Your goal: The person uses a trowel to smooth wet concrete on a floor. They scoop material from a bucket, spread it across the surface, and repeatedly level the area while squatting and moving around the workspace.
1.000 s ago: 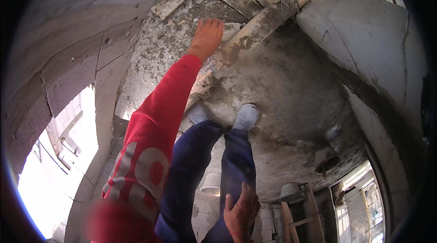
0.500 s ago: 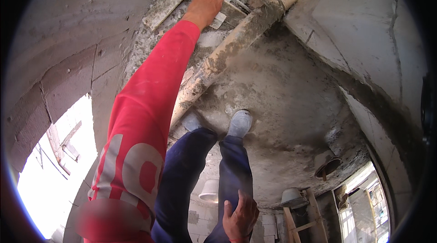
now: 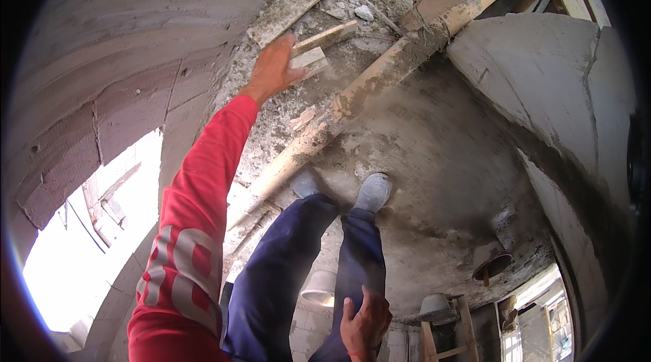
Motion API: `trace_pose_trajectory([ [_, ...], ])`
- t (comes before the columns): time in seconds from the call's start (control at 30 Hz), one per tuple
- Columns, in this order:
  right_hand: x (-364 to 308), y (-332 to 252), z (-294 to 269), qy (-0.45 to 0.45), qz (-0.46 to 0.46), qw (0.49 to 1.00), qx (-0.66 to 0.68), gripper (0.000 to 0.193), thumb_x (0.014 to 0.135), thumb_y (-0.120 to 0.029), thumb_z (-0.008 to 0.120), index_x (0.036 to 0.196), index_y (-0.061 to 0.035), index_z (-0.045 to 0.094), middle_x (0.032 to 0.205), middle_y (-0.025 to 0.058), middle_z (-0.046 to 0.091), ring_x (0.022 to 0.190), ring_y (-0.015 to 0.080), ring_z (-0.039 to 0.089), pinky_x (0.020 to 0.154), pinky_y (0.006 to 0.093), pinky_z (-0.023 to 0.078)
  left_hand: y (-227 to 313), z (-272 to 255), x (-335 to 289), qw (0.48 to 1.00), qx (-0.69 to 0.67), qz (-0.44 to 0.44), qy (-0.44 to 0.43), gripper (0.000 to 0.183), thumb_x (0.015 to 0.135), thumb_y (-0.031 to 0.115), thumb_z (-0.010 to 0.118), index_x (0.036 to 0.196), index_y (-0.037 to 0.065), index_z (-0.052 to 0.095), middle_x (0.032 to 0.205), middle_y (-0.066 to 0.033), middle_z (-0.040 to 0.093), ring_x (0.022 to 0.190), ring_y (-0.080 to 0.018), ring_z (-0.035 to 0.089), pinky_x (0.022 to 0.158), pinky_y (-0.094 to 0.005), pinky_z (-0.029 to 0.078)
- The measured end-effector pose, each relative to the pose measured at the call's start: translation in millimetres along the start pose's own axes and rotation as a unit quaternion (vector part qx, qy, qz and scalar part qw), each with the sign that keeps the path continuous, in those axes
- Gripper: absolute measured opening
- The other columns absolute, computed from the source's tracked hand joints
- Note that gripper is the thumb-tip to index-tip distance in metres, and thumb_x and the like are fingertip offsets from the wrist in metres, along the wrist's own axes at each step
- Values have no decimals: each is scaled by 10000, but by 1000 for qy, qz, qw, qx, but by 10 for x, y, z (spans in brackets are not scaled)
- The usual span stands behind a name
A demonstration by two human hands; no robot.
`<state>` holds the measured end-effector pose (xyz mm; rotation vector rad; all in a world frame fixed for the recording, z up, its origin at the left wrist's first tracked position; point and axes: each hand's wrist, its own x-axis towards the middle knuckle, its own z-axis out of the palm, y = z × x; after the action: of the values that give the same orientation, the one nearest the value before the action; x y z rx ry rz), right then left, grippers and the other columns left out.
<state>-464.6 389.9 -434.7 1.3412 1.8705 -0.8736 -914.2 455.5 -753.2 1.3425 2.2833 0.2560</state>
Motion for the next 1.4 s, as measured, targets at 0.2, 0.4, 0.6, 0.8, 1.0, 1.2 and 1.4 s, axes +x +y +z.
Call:
trace_pose_trajectory([
  [0.2, 31, -33, -46, 1, -1, 1000, 1, 424, 929, -315, 691, 1264, -61, 633, 1209, 174, 658, 1129, 368, 608, 940, 499, 470, -211, -575, 528, 988, -133, -75, -22, 815, 760, 396, 870, 1370, -14, 517, 1238, -286, 643, 1150, -405, 637, 986, -465, 500],
  [0.4, 63, -108, -90, -25, 16, 1000, 9, 402, 929, -312, 689, 1256, -83, 643, 1203, 174, 660, 1129, 371, 609, 938, 507, 471, -555, -327, 841, 997, -7, -74, 10, 1002, 742, 530, 850, 1420, -85, 440, 1393, -310, 514, 1309, -417, 509, 1079, -474, 435],
  [0.6, 29, -85, 2, 11, -17, 1000, -4, 399, 925, -308, 694, 1252, -84, 644, 1188, 178, 662, 1114, 375, 610, 932, 508, 472, -570, -56, 674, 993, 111, -44, -13, 1044, 755, 529, 839, 1483, -51, 368, 1412, -252, 502, 1326, -422, 484, 1109, -509, 400],
  [0.8, 46, -169, -32, -16, -4, 1000, -12, 397, 920, -298, 701, 1247, -80, 646, 1174, 174, 660, 1111, 372, 609, 927, 508, 470, -167, 161, 437, 997, 80, 9, 2, 996, 796, 310, 844, 1556, 7, 276, 1370, -206, 524, 1282, -378, 524, 1062, -491, 437],
  [1.0, 34, -204, 8, -20, 10, 1000, -22, 404, 910, -291, 710, 1252, -84, 647, 1171, 162, 663, 1109, 366, 610, 925, 499, 470, 166, 251, 237, 994, 97, -8, -53, 1077, 776, 219, 870, 1601, 83, 190, 1336, -209, 551, 1244, -359, 564, 1036, -485, 472],
  [1.2, 28, -215, 4, -29, 14, 999, -23, 420, 898, -302, 724, 1253, -91, 650, 1184, 156, 662, 1116, 359, 609, 928, 505, 468, 133, 423, 162, 997, 5, -71, -16, 1009, 743, 245, 899, 1539, 95, 298, 1260, -223, 621, 1175, -410, 605, 991, -483, 500],
  [1.4, 16, -210, 55, -3, -24, 998, -57, 420, 859, -273, 746, 1214, -77, 636, 1177, 118, 644, 1137, 330, 588, 955, 484, 448, 335, 337, -327, 978, -124, -166, -26, 860, 728, 318, 905, 1384, 55, 415, 1179, -232, 665, 1078, -424, 657, 933, -502, 522],
])
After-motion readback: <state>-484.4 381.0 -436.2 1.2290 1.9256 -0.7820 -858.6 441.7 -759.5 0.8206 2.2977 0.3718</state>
